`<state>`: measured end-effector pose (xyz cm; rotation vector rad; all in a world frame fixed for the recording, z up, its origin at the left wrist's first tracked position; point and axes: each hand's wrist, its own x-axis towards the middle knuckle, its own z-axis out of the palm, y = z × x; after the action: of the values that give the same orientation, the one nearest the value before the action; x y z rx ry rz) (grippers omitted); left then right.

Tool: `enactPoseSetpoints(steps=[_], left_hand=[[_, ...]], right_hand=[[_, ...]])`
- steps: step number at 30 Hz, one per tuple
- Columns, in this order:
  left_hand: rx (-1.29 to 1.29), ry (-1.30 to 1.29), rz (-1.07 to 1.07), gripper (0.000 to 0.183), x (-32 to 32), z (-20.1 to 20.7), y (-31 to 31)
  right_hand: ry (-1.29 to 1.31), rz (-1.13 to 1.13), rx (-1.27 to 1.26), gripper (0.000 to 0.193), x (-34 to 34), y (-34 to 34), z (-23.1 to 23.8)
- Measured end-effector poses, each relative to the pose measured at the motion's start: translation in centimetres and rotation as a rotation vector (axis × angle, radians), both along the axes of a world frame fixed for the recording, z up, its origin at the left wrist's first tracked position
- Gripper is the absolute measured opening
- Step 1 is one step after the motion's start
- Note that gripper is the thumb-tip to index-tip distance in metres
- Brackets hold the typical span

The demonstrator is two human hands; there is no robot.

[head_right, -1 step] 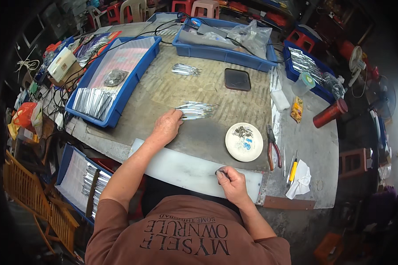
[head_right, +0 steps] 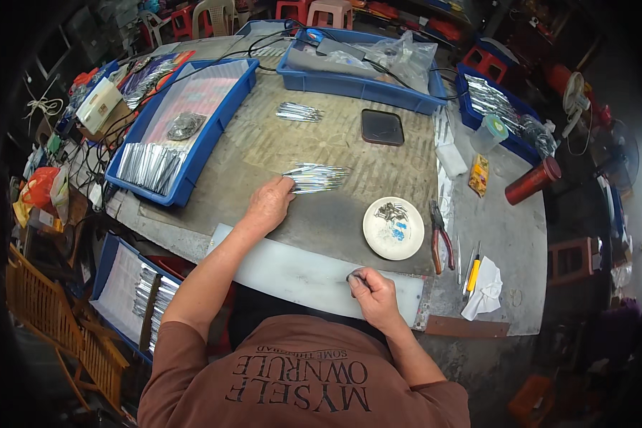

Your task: The person assembles small metal components by hand, fitting them together and placing the assembled pieces into organized plastic trays.

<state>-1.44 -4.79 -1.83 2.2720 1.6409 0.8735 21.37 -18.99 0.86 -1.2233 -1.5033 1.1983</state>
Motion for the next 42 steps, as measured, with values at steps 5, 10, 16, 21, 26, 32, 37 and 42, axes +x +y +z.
enactPoseSetpoints(steps=[5, 10, 16, 21, 26, 32, 37, 42], left_hand=[[-0.033, 0.016, 0.006, 0.011, 0.3, 0.0, 0.1], [0.000, -0.047, -0.031, 0.010, -0.1, 0.9, -1.8], [-0.088, -0.169, -0.049, 0.009, 0.1, 3.1, -6.3], [-0.204, -0.415, -0.084, 0.006, 0.6, 4.7, -9.7], [-0.266, -0.472, -0.114, 0.006, 1.5, 4.9, -11.5], [-0.435, -0.587, -0.131, 0.008, 2.0, 4.0, -12.6], [-0.488, -0.634, -0.295, 0.015, 3.4, 4.4, -13.0], [-0.546, -0.654, -0.356, 0.012, 4.6, 4.3, -13.1]], right_hand=[[0.023, 0.016, 0.006, 0.012, -0.2, 0.2, -0.3], [0.005, 0.011, 0.025, 0.013, 0.2, 0.4, -0.3], [-0.006, -0.078, 0.059, 0.011, 0.4, 1.1, -0.2], [0.029, -0.168, 0.081, 0.013, -0.4, 2.2, 0.2], [0.101, -0.111, 0.055, 0.013, -0.8, 2.1, 0.6], [0.088, -0.098, 0.002, 0.013, -0.2, 1.6, 0.8], [0.048, -0.086, 0.073, 0.013, -0.4, 1.2, 0.4], [0.027, -0.043, 0.088, 0.012, -0.7, 0.9, 0.6]])
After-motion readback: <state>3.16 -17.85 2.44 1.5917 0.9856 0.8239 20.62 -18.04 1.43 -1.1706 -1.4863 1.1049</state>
